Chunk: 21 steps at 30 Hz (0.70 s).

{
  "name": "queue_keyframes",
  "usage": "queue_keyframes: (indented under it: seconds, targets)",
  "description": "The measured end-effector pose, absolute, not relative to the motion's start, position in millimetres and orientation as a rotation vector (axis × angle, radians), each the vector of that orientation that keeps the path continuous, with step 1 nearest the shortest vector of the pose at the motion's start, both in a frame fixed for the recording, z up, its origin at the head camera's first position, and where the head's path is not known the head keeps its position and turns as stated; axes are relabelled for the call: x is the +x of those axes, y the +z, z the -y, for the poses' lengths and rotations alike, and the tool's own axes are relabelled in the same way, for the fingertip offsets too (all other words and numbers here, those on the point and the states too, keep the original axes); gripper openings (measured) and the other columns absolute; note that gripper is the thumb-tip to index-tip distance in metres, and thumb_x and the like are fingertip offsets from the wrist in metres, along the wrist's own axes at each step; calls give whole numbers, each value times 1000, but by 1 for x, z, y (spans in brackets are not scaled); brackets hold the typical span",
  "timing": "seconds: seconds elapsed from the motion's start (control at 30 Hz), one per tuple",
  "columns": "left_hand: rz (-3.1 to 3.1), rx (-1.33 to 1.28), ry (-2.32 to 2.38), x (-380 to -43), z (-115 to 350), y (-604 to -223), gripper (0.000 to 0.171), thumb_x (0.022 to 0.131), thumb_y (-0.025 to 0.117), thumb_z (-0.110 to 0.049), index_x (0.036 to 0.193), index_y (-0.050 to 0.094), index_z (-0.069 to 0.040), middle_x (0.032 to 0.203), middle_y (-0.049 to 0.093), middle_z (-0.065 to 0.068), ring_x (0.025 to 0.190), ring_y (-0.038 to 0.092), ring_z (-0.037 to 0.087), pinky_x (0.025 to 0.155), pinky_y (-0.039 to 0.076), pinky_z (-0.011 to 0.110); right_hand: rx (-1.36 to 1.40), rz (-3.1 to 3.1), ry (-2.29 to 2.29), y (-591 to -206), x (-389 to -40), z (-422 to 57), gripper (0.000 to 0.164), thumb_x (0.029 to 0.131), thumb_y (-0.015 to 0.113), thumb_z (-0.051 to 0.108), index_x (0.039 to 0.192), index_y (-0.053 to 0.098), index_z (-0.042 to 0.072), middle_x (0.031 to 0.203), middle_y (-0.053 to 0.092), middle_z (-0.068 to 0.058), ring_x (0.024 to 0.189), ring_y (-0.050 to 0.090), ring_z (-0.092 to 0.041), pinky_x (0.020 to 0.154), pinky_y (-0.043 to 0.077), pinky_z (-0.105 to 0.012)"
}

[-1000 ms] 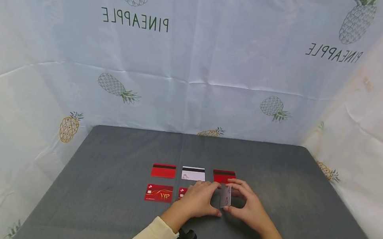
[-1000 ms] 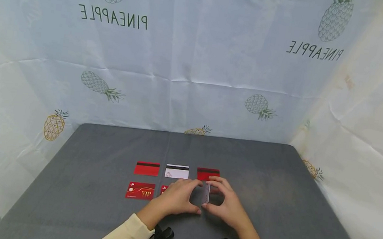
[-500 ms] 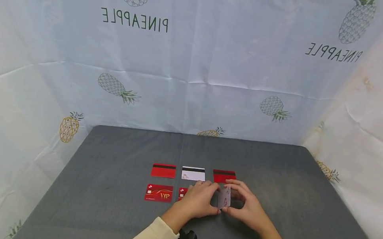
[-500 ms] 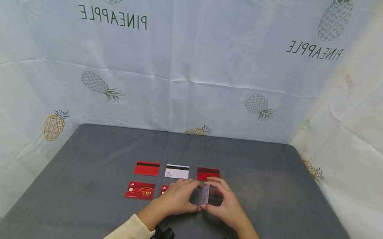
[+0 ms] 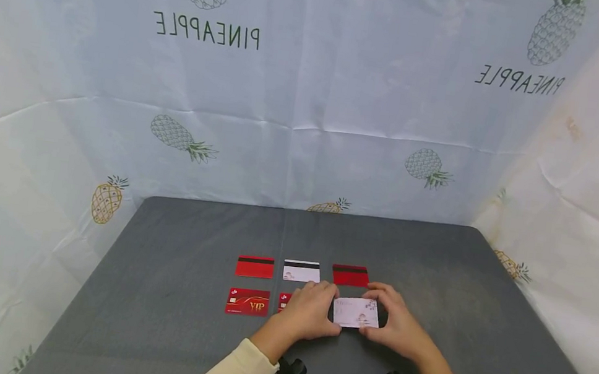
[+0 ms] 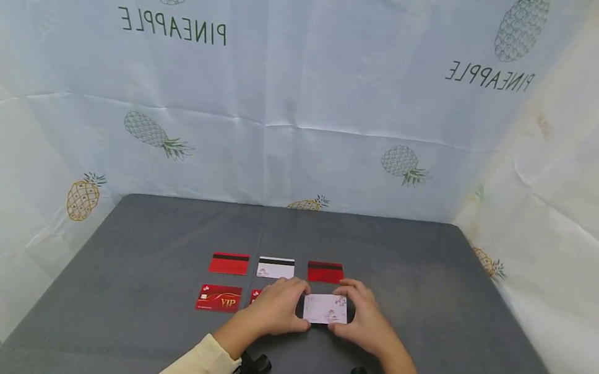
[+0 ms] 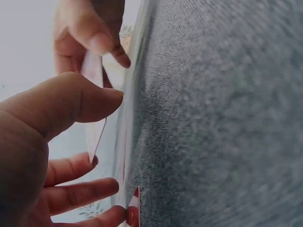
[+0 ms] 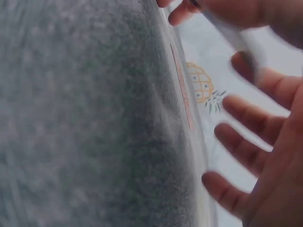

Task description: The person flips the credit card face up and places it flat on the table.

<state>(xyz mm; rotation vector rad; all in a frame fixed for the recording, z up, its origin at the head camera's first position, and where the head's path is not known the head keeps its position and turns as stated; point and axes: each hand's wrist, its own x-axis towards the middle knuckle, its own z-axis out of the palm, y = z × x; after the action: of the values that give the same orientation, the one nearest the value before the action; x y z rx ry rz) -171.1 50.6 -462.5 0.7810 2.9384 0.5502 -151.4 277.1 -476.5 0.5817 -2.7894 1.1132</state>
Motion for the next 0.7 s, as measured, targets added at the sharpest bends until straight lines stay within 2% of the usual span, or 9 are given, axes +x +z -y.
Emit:
queue_keyframes:
  seconds: [0.1,0.3,0.7]
  targets:
    - [-2949,792,535,-171,-50,-463,47,75,78,-42,113,61,-18,111,62,-4,93,53,16,82,50,41,500,2861,975,-478,-152,-279,56,70,88,30,118,65,14,137,52,-11,127,43,-35,97,40,-61]
    - [-2976,821,451,-171,-50,-468,48,79,76,-47,116,65,-18,119,61,-1,105,53,19,83,49,44,381,2978,844,-478,-154,-283,63,71,86,43,123,66,13,135,53,-11,127,44,-37,98,38,-63]
    - [-2991,835,358,-169,-52,-470,53,81,75,-52,122,66,-20,122,56,-1,110,49,18,83,48,42,327,3034,771,-480,-154,-282,64,71,85,47,122,68,13,136,53,-14,128,43,-39,99,33,-66]
